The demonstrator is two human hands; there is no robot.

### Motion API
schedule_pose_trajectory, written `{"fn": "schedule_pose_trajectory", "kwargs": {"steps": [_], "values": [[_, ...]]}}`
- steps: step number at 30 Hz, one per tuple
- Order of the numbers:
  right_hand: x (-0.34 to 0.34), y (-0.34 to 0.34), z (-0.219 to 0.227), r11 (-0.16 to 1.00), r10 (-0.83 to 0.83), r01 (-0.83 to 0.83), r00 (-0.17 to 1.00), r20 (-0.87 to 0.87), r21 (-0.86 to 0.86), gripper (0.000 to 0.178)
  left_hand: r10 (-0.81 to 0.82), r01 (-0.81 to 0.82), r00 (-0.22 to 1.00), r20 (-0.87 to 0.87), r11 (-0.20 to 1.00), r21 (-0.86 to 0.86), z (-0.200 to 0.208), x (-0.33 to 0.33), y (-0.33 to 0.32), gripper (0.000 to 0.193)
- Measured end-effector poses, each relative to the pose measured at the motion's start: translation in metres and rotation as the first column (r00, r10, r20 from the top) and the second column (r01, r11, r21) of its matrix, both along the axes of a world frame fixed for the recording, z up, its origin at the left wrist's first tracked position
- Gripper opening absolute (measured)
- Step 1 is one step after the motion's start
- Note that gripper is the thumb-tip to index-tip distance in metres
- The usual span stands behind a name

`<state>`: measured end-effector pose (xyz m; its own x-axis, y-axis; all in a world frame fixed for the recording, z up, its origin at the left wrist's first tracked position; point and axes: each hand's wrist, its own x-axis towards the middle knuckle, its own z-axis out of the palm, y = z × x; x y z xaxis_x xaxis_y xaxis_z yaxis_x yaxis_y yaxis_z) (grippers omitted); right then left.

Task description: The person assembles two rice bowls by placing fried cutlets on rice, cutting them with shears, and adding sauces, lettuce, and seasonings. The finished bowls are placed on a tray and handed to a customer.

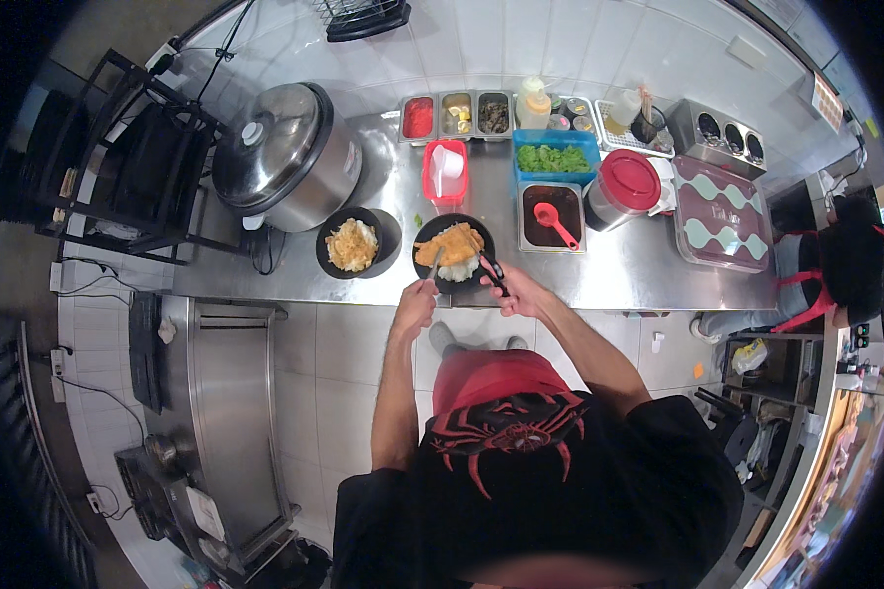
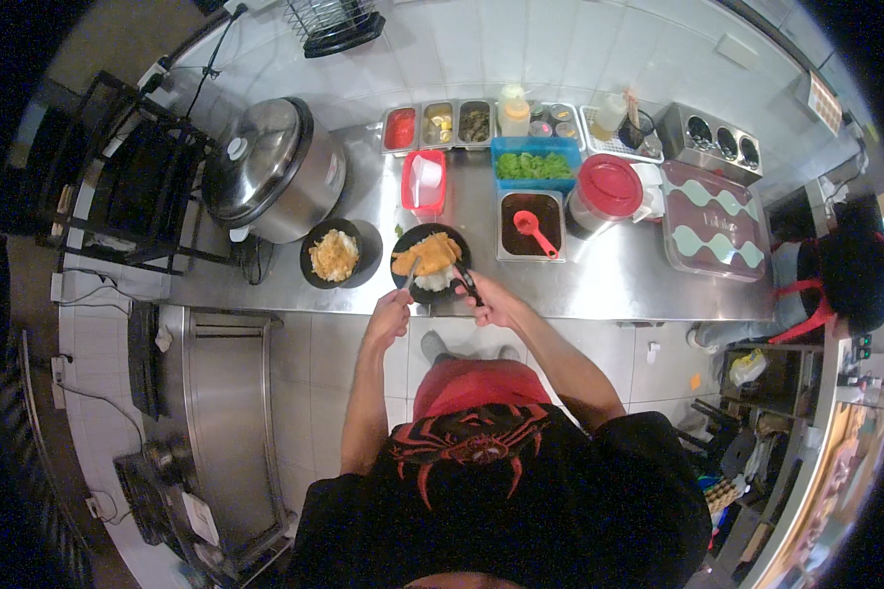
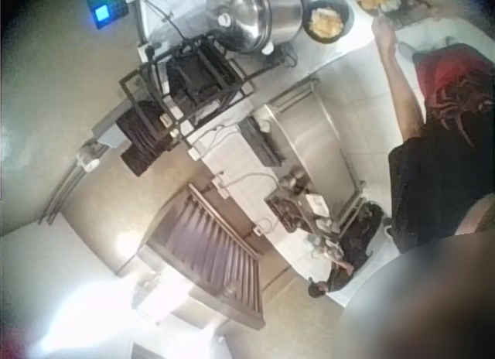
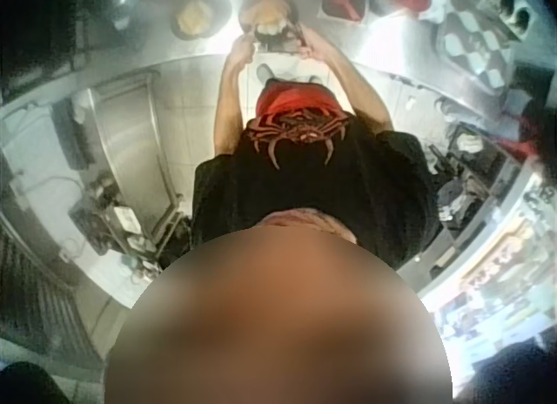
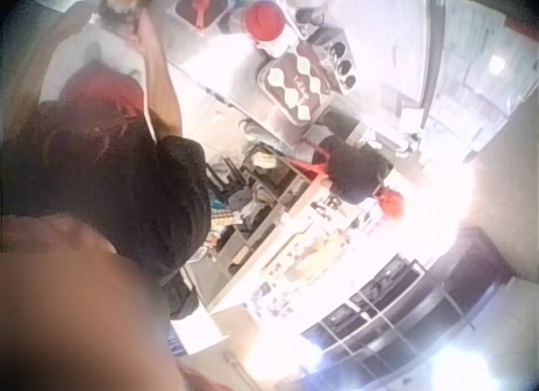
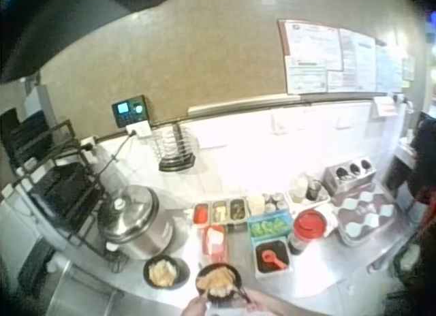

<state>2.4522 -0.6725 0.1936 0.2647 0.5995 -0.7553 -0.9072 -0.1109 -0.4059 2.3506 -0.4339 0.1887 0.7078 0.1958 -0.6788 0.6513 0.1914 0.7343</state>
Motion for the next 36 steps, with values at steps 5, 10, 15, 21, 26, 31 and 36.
{"fn": "schedule_pose_trajectory", "kwargs": {"steps": [5,10,15,21,26,31,36], "values": [[0.016,0.01,0.001,0.999,0.015,-0.013,0.999,-0.049,0.041,0.04,-0.013,0.013,0.999,-0.04,1.0,-0.019,-0.001,-0.002,0.006,0.029],[0.015,0.011,-0.018,0.997,0.002,-0.005,0.999,0.042,0.08,0.042,-0.042,0.043,0.999,-0.011,0.991,0.127,-0.003,0.002,0.006,0.031],[0.011,0.009,-0.022,0.997,0.029,-0.041,0.984,0.178,0.066,0.041,-0.07,0.068,0.998,0.003,0.973,0.22,0.0,0.009,0.012,0.031],[-0.012,-0.017,0.002,1.0,0.001,-0.001,0.999,-0.052,-0.007,0.062,-0.033,0.034,0.999,-0.01,0.997,0.065,0.003,0.014,0.013,0.032],[-0.02,-0.017,0.007,0.996,0.075,-0.073,0.997,-0.028,0.053,0.064,0.019,-0.017,0.998,-0.057,0.999,0.033,0.007,0.014,0.013,0.031],[-0.006,0.007,-0.006,0.995,0.052,-0.047,0.997,-0.051,0.085,0.064,0.0,-0.001,0.999,-0.038,1.0,-0.007,0.007,0.011,0.013,0.031],[-0.006,0.008,-0.011,0.994,0.078,-0.082,0.996,0.054,0.074,0.055,-0.018,0.018,1.0,-0.011,1.0,0.011,0.006,0.01,0.01,0.031]]}}
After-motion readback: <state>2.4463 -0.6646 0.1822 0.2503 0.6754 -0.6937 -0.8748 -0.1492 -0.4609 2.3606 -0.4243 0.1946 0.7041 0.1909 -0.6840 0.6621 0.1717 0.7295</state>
